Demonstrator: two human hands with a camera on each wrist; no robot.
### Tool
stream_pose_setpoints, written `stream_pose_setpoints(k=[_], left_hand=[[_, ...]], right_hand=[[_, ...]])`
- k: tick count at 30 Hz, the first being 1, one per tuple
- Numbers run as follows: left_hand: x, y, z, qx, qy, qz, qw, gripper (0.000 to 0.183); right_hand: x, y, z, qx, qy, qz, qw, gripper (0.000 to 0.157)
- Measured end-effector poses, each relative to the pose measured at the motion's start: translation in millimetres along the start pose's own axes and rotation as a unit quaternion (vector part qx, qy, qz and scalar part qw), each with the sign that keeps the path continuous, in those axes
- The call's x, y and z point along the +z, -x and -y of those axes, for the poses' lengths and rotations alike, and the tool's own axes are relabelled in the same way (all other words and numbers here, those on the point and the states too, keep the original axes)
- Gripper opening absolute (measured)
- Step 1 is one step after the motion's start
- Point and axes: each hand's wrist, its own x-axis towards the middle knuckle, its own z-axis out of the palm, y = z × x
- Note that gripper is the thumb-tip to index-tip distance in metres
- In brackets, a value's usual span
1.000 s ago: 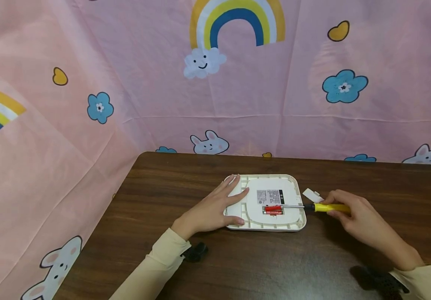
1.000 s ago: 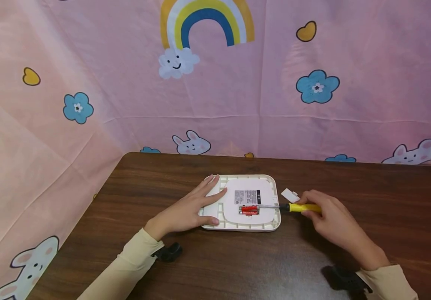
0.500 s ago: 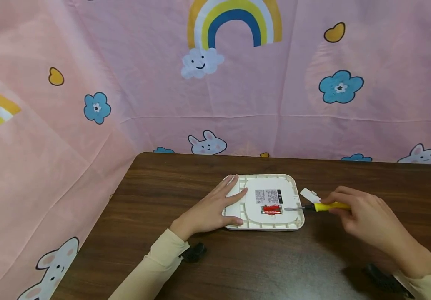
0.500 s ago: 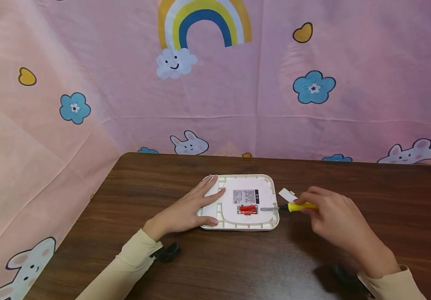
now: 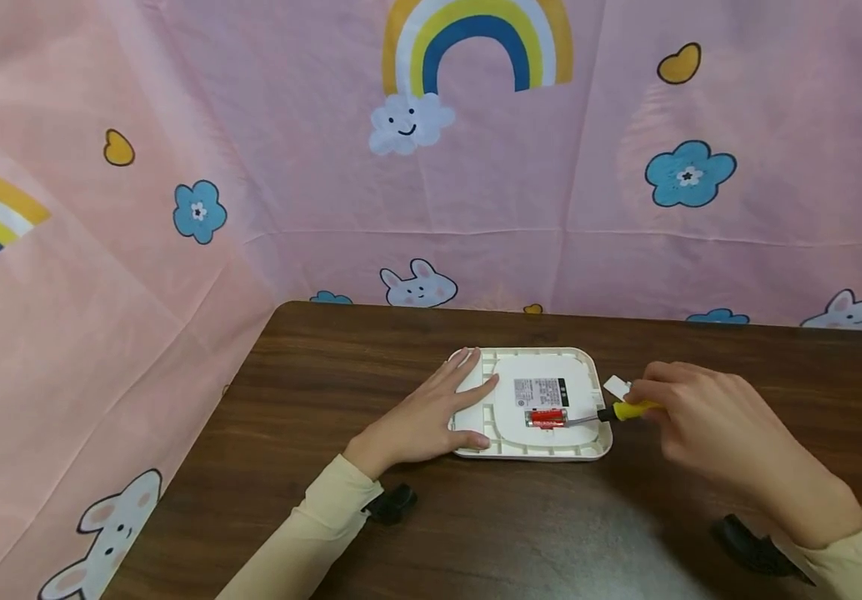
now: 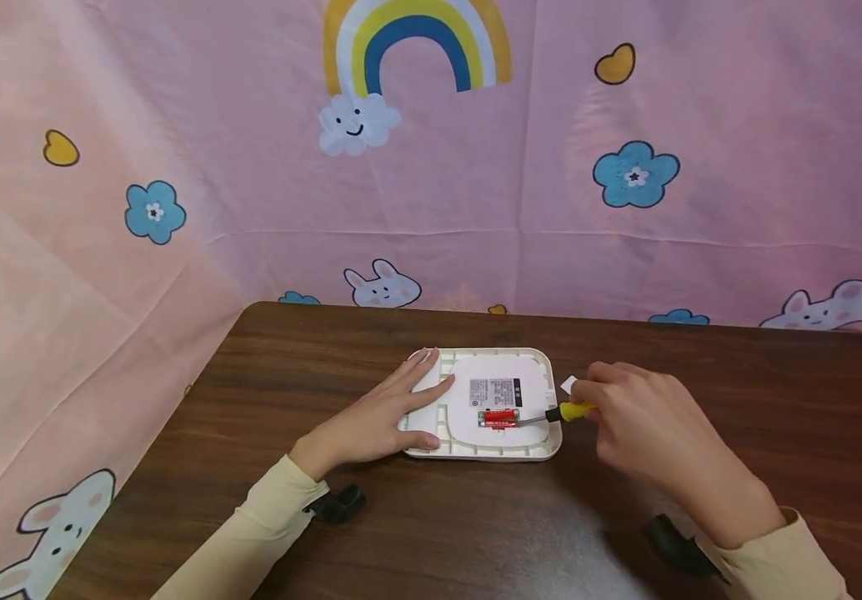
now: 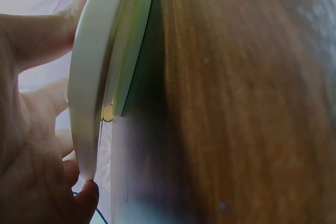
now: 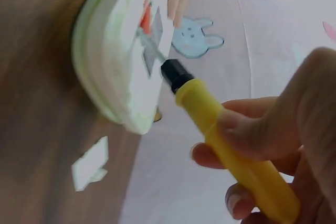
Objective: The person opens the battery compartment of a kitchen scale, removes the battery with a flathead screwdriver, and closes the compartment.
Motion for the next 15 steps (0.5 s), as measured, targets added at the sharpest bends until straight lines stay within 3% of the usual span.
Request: stream_pose_setpoints(k=[6,12,15], left_hand=[[0.3,-0.2,2.0,0.004,-0.012,-0.002,0.9999,0.087],[0.6,-0.9,2.4,0.002,-0.012,-0.002,0.9999,0.087],[1.0,-1.9,1.1,0.001,-0.007,-0.001,1.0,0.086]], right_hand=[[-18.3,-29.1,16.4,-0.08,0.072,0.043,0.993,0.03],[-28.6,-58.4,40.2,-0.164,0.161,0.068,0.971,0.021],[-31.7,-68.6,49.6,-0.193,0.188,0.069,0.961,0.027]])
